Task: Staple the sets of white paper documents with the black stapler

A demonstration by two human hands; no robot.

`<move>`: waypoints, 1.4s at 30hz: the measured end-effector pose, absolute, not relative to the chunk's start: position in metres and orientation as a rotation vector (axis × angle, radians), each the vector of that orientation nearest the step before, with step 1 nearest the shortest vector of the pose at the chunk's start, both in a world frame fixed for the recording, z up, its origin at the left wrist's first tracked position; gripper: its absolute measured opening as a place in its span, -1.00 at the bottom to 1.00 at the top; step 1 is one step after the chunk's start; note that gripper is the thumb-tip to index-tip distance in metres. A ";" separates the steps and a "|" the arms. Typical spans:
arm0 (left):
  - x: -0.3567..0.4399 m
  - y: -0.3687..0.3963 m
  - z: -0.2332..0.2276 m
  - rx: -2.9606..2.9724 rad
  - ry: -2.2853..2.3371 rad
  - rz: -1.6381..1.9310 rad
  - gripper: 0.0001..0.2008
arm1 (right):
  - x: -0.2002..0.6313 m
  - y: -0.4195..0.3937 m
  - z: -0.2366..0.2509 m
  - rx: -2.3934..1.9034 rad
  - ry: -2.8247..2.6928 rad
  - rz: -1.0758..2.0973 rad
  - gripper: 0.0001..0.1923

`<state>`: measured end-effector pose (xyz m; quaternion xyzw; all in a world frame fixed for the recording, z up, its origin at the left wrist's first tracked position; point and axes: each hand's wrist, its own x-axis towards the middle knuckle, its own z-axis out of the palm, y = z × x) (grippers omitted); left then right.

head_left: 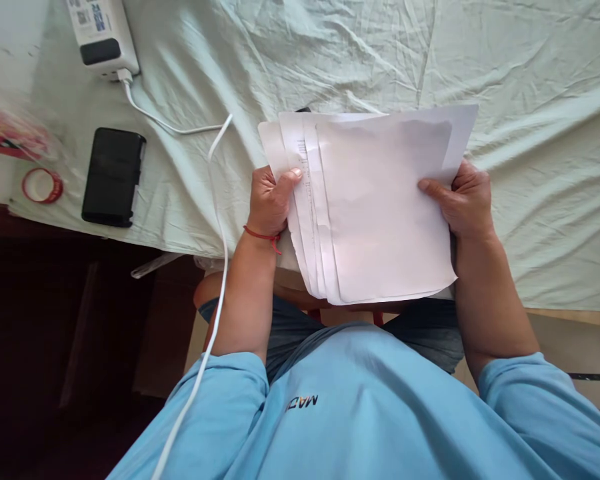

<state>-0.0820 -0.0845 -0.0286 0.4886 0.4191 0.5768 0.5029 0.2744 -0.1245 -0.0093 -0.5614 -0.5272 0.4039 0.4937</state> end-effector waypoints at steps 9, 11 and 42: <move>-0.082 -0.086 -0.029 1.215 1.045 1.342 -0.58 | 0.271 -0.126 -0.009 -1.384 -1.257 0.962 -0.61; -0.082 -0.086 -0.031 1.200 1.043 1.337 -0.59 | 0.271 -0.126 -0.008 -1.402 -1.243 0.956 -0.61; -0.100 -0.072 -0.077 1.067 1.236 1.497 -0.53 | 0.259 -0.130 -0.005 -1.381 -1.253 0.966 -0.57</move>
